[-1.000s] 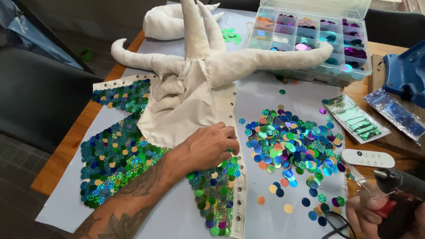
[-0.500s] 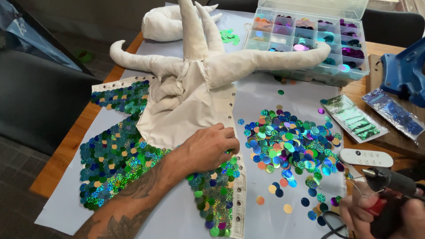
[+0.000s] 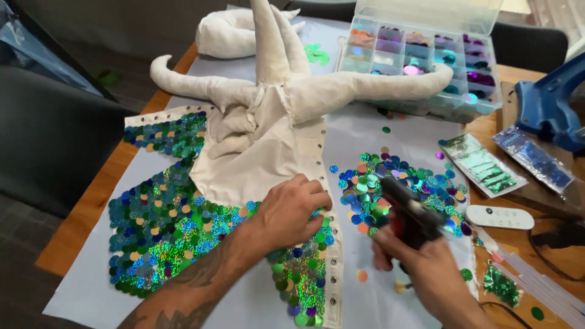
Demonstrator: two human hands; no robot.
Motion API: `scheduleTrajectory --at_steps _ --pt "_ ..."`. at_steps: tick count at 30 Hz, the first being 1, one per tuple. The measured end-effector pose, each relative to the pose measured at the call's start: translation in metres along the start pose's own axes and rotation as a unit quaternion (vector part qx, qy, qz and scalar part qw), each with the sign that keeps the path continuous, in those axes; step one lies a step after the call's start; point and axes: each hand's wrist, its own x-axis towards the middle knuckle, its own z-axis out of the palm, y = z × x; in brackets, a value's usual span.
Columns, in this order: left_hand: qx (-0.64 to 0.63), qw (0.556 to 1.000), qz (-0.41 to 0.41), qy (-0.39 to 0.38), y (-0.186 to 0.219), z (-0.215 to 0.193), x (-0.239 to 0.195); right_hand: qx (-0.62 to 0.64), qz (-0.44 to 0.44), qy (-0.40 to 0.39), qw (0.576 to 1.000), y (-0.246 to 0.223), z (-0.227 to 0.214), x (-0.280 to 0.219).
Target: Gluing decorative sequins onto a leather headpiece or garment.
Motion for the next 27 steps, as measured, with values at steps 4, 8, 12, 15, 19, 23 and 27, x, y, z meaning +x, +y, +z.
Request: scheduleTrajectory --at_steps 4,8,12,15,19,23,27 --pt "-0.009 1.000 -0.010 -0.001 -0.008 0.005 -0.003 0.062 0.124 -0.021 0.990 -0.007 0.033 0.020" --pt "-0.007 1.000 0.014 0.002 -0.011 0.003 -0.005 0.057 0.154 0.000 0.986 -0.005 0.055 0.034" --pt "0.008 0.999 0.053 0.002 -0.019 0.009 -0.005 0.064 0.161 0.028 0.985 -0.017 0.068 0.035" --pt "0.003 0.998 0.045 -0.050 -0.018 0.001 0.001 0.130 0.122 0.049 0.983 -0.012 0.072 0.033" --pt "0.021 0.992 0.049 -0.116 -0.021 -0.004 0.008 0.113 0.110 0.055 0.986 -0.006 0.075 0.033" --pt "-0.010 0.992 0.047 -0.119 -0.025 -0.007 0.008 0.110 0.142 0.073 0.981 -0.008 0.080 0.032" --pt "-0.054 0.990 0.026 -0.129 -0.029 -0.011 0.007 0.128 0.153 0.088 0.976 -0.017 0.086 0.031"
